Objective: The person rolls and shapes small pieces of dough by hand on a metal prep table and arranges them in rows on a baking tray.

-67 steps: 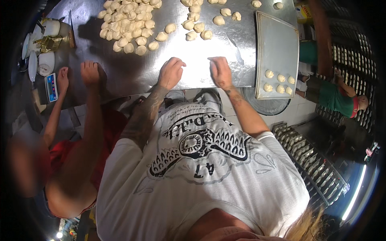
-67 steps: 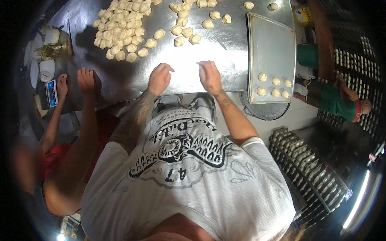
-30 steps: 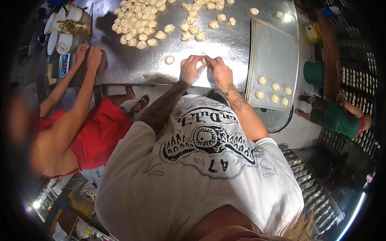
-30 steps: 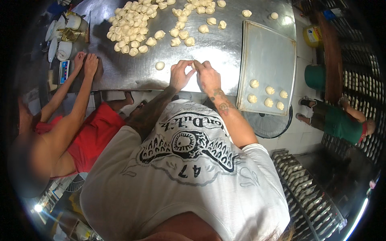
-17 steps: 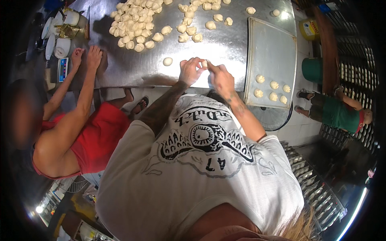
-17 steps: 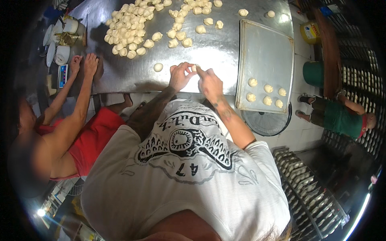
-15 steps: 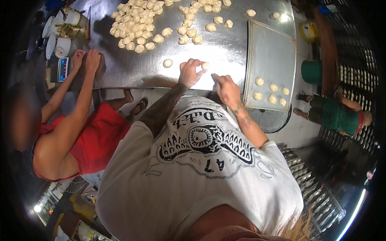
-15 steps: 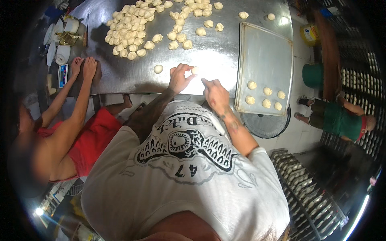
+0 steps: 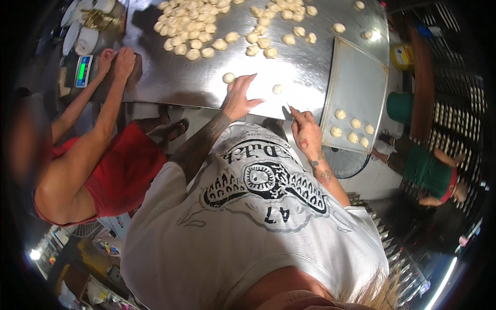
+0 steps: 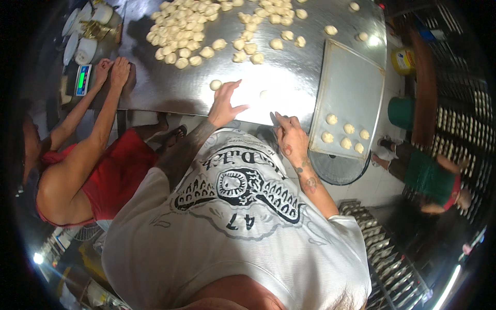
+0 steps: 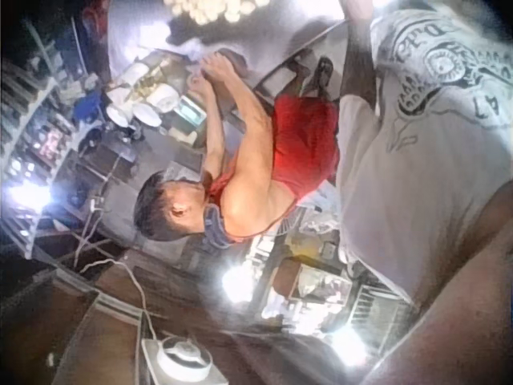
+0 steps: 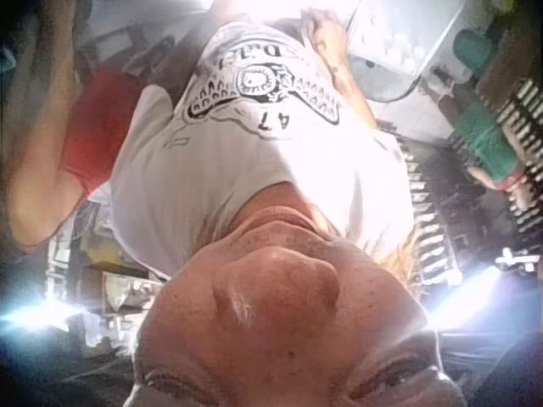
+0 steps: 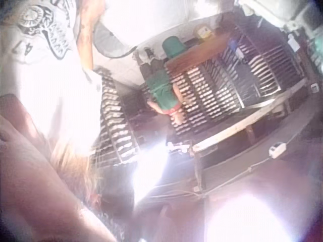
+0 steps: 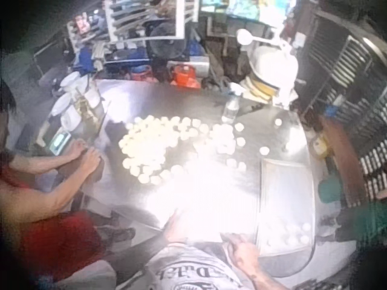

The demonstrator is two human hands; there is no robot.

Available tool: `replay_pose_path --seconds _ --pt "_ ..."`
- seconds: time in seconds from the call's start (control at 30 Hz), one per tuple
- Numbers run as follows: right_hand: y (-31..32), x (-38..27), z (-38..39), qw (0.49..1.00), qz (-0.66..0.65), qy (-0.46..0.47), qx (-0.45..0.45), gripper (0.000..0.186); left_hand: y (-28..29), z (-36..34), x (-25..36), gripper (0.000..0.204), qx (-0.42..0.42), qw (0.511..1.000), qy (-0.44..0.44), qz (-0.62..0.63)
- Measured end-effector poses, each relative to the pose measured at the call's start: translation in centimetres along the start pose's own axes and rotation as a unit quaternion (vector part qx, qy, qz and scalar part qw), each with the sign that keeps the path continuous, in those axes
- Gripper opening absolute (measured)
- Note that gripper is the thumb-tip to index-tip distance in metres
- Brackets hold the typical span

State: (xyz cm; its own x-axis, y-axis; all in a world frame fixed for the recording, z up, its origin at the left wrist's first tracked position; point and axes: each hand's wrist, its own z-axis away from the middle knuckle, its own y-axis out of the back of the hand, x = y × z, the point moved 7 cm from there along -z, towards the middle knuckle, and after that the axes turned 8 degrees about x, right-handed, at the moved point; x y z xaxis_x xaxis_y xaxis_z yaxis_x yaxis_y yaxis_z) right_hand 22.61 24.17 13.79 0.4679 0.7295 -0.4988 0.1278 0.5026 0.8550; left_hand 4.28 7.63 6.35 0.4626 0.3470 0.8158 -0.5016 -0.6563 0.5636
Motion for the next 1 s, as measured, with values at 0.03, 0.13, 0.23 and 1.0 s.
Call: replay_pose_path --seconds 0.03,0.13,0.23,1.0 --pt "-0.2 -1.1 -0.4 0.999 -0.030 -0.001 0.013 0.046 2.9 0.9 -1.2 0.090 0.099 0.993 0.002 -0.060" --pt "-3.9 -7.4 -4.8 0.994 -0.079 0.070 0.032 0.046 7.2 2.9 -4.8 0.079 0.234 0.960 0.100 -0.122" --pt "-7.8 -13.3 -9.3 0.989 -0.092 0.113 0.025 0.046 6.4 1.6 -6.4 0.053 0.153 0.982 0.051 -0.102" --pt "-9.4 -14.7 -9.9 0.998 -0.044 0.045 0.004 0.044 5.6 0.1 -8.5 0.043 0.057 0.991 0.074 -0.092"
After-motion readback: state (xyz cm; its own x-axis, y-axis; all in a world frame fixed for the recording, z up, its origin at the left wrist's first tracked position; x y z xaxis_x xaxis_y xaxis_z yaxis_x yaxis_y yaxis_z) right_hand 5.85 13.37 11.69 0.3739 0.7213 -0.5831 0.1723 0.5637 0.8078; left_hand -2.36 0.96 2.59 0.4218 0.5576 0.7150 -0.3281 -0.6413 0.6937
